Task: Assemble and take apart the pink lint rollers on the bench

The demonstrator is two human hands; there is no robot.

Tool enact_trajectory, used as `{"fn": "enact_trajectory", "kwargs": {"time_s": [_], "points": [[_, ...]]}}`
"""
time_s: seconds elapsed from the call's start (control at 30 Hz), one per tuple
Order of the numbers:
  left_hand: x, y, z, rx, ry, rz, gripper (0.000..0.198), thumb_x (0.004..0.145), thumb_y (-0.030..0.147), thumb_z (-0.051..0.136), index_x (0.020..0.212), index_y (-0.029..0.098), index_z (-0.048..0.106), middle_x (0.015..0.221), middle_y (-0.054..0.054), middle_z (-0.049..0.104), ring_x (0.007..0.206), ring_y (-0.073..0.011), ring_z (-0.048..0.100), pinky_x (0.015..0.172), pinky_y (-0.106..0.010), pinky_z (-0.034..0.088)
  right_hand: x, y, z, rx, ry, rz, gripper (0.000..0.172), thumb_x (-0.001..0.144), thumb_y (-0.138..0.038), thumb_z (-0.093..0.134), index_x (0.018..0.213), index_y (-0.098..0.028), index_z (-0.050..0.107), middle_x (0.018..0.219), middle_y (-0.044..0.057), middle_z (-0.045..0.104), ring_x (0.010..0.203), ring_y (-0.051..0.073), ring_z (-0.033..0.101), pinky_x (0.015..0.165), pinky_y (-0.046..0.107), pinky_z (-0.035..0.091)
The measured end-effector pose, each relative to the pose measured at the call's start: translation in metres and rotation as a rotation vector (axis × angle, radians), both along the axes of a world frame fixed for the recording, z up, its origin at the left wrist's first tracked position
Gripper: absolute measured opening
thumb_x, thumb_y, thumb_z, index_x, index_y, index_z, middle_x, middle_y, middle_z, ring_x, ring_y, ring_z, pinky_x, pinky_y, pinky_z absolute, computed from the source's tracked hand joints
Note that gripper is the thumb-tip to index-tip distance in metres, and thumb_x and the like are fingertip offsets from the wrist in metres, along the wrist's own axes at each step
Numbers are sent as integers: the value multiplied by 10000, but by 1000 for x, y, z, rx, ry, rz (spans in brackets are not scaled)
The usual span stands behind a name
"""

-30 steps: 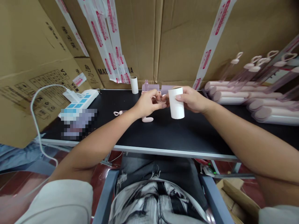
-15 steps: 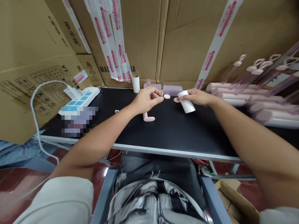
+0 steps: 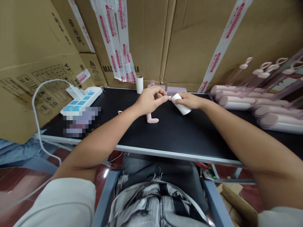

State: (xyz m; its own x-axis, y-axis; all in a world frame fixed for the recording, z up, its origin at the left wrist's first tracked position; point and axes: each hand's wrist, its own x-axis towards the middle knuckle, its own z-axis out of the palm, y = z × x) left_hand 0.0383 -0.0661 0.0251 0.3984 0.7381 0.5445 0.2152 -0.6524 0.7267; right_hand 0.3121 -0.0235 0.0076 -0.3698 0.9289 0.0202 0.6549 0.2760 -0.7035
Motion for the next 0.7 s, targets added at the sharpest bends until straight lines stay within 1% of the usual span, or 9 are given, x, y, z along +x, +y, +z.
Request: {"fn": "enact_trajectory", "kwargs": {"time_s": [0.17,0.27,0.33,0.4,0.47,0.5,0.57,0.63,0.7], "points": [[-1,-2,2,3,-2,-17,194,896,352,803,890,169,736,815,-18,696,712,-127,577,707,-307,468,-3,-9,4,-2,26,-1,312,824,-484,812,915,-208,697,807,9,726,723,193,625,659,293,458],[-3,-5,5,-11,-10,-17,220,913,382,795,907,170,734,825,-29,716,722,-137,606,715,-314,493,9,-13,10,85,116,-34,310,814,-487,816,912,-216,702,832,12,720,765,209,627,700,318,470],[-4,-6,7,-9,-22,-2,223,925,389,782,917,171,733,868,-43,749,757,-147,645,736,-315,522,25,-10,13,233,219,-149,316,816,-494,815,926,-223,697,868,21,718,804,220,623,746,344,479],[-3,-6,8,-2,-36,12,215,927,383,771,907,173,724,871,-42,761,766,-150,664,748,-312,542,44,-3,13,411,324,-336,313,821,-487,824,937,-231,687,892,33,714,819,224,605,782,371,475],[-3,-5,9,4,-55,26,218,933,390,760,897,180,712,841,-34,755,746,-150,666,732,-306,547,62,7,8,537,381,-518,297,828,-452,840,961,-237,684,933,55,724,838,231,595,822,394,473],[-4,-4,11,12,-67,38,231,941,405,752,890,185,705,820,-31,745,732,-151,661,712,-302,540,70,11,5,556,375,-586,292,834,-434,847,971,-239,678,961,69,734,855,239,600,845,404,476],[-10,-3,19,56,-76,80,267,954,440,745,860,197,684,769,-22,709,705,-152,638,673,-295,510,78,19,-4,539,295,-676,292,844,-410,861,962,-244,652,988,90,742,892,257,618,882,421,485],[-22,-2,31,113,-20,129,308,947,456,759,801,204,656,702,-6,647,674,-148,594,657,-293,472,79,26,-13,491,169,-699,303,851,-402,870,932,-249,622,989,103,745,927,276,640,922,436,495],[-42,0,46,113,139,135,341,919,450,790,738,203,641,648,8,595,640,-141,546,656,-297,441,76,30,-21,450,61,-686,297,860,-403,863,916,-248,616,1004,117,757,962,296,666,964,453,504]]}}
